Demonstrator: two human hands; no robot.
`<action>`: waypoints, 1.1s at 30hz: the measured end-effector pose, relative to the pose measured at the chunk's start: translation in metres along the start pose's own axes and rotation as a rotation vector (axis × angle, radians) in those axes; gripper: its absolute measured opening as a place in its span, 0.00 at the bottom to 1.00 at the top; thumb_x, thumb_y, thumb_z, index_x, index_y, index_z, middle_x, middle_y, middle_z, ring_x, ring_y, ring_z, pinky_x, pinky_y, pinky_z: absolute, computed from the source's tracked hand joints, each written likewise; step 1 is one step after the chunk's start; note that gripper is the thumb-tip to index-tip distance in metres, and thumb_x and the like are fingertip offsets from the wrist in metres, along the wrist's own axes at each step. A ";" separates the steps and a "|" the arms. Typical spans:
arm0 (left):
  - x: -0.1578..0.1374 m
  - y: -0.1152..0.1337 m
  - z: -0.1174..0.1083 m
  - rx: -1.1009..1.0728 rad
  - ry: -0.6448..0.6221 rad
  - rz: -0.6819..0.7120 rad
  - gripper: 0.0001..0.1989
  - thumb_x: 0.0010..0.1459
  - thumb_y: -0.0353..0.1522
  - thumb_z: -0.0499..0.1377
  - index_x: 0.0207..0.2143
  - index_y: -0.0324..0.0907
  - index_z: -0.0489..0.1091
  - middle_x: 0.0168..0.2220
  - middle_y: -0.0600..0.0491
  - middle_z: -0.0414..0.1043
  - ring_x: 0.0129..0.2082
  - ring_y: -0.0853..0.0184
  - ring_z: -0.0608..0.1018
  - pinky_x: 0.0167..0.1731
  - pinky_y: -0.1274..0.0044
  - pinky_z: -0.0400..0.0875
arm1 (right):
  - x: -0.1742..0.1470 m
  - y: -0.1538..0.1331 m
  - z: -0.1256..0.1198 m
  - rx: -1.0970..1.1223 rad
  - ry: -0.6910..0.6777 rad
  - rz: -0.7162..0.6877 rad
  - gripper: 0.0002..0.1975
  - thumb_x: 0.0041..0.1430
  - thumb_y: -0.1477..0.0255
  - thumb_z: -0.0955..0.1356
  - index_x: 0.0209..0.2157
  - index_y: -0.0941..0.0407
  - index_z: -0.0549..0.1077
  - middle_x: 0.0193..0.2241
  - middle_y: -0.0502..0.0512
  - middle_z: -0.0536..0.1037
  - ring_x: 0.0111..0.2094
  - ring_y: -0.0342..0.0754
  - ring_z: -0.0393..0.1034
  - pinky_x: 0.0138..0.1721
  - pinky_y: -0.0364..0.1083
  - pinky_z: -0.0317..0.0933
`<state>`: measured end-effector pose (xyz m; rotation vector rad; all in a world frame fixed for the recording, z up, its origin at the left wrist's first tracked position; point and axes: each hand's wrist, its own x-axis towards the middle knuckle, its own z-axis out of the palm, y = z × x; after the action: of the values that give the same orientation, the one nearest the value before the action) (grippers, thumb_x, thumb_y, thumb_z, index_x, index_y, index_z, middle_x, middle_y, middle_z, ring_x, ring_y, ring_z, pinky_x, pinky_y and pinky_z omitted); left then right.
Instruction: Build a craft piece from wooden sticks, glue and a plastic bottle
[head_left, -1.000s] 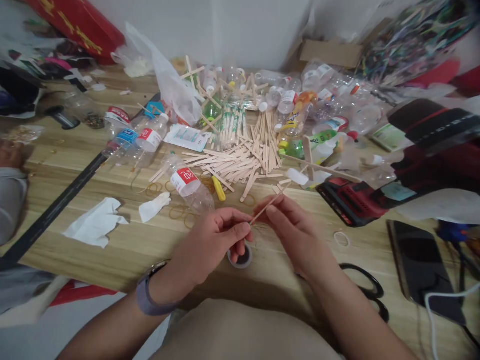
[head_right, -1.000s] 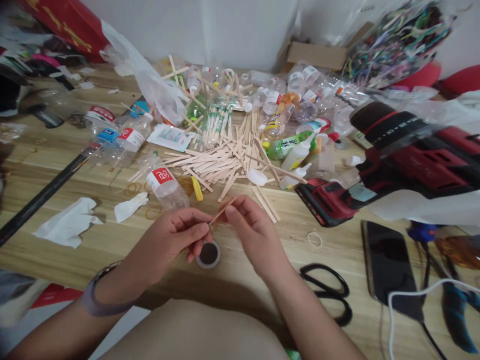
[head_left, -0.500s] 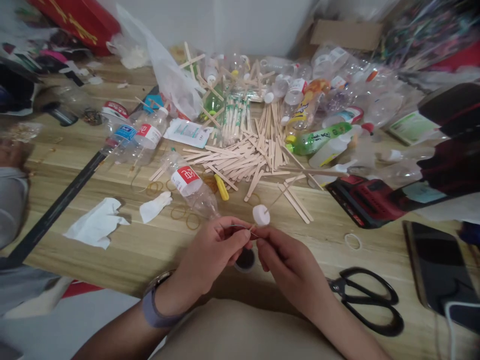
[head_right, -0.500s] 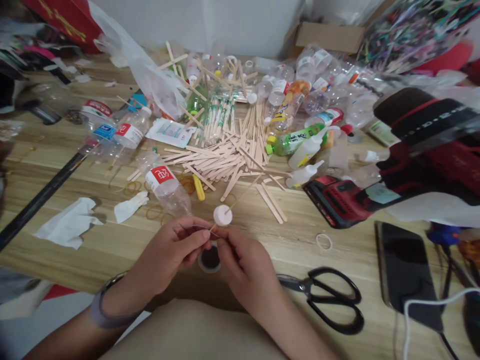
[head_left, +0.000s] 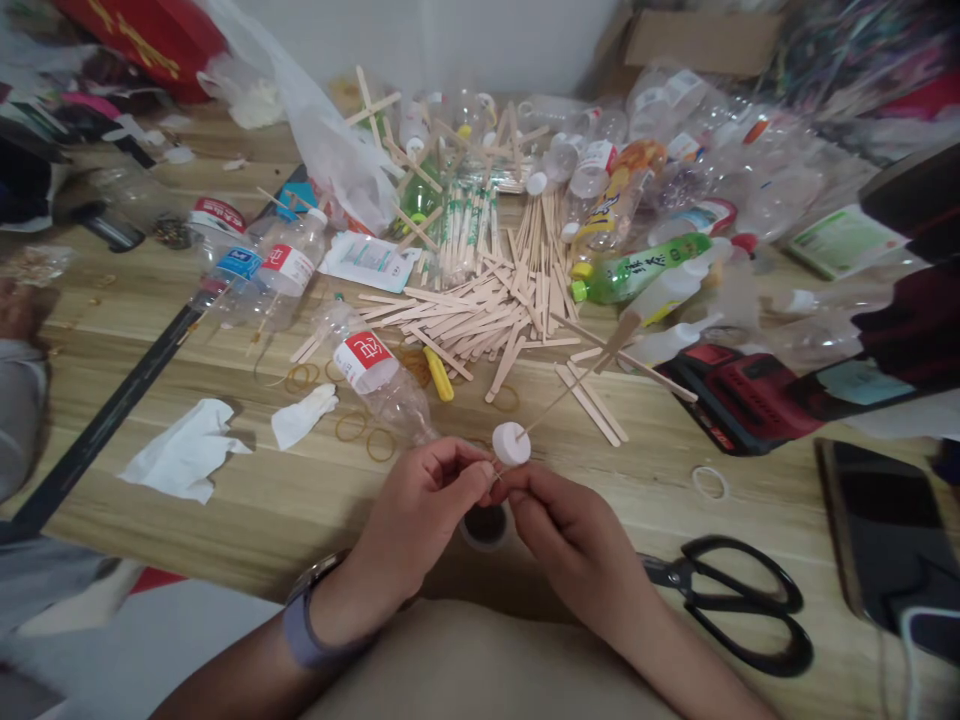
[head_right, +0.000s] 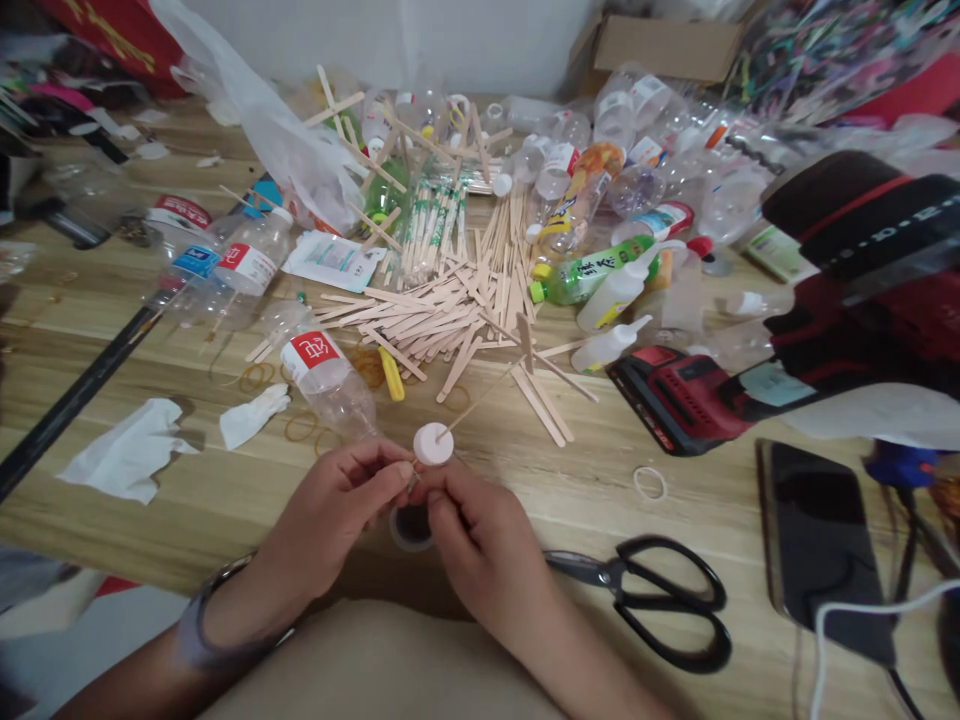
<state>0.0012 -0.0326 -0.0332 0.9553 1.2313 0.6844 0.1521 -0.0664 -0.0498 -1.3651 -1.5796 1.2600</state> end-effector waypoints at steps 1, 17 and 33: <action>0.000 0.001 0.000 0.001 -0.002 -0.001 0.07 0.51 0.35 0.59 0.26 0.40 0.71 0.19 0.60 0.67 0.19 0.75 0.63 0.20 0.81 0.55 | 0.001 0.001 0.000 0.041 0.003 0.052 0.09 0.61 0.71 0.61 0.30 0.55 0.70 0.22 0.48 0.69 0.23 0.42 0.63 0.24 0.41 0.56; -0.009 -0.003 0.000 -0.041 -0.156 -0.206 0.13 0.49 0.41 0.62 0.29 0.39 0.70 0.22 0.59 0.68 0.16 0.78 0.59 0.17 0.81 0.49 | 0.014 0.008 -0.006 0.727 0.239 0.323 0.17 0.45 0.58 0.77 0.32 0.55 0.78 0.28 0.50 0.77 0.31 0.44 0.70 0.37 0.44 0.64; -0.012 -0.006 -0.005 -0.121 -0.140 -0.192 0.15 0.50 0.43 0.62 0.33 0.41 0.67 0.17 0.64 0.61 0.14 0.78 0.58 0.13 0.84 0.49 | -0.008 -0.011 -0.001 0.079 -0.085 0.170 0.11 0.59 0.66 0.66 0.41 0.56 0.75 0.23 0.49 0.72 0.23 0.43 0.62 0.24 0.43 0.55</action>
<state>-0.0069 -0.0446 -0.0331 0.7602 1.1275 0.5248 0.1514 -0.0738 -0.0379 -1.4363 -1.4782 1.4844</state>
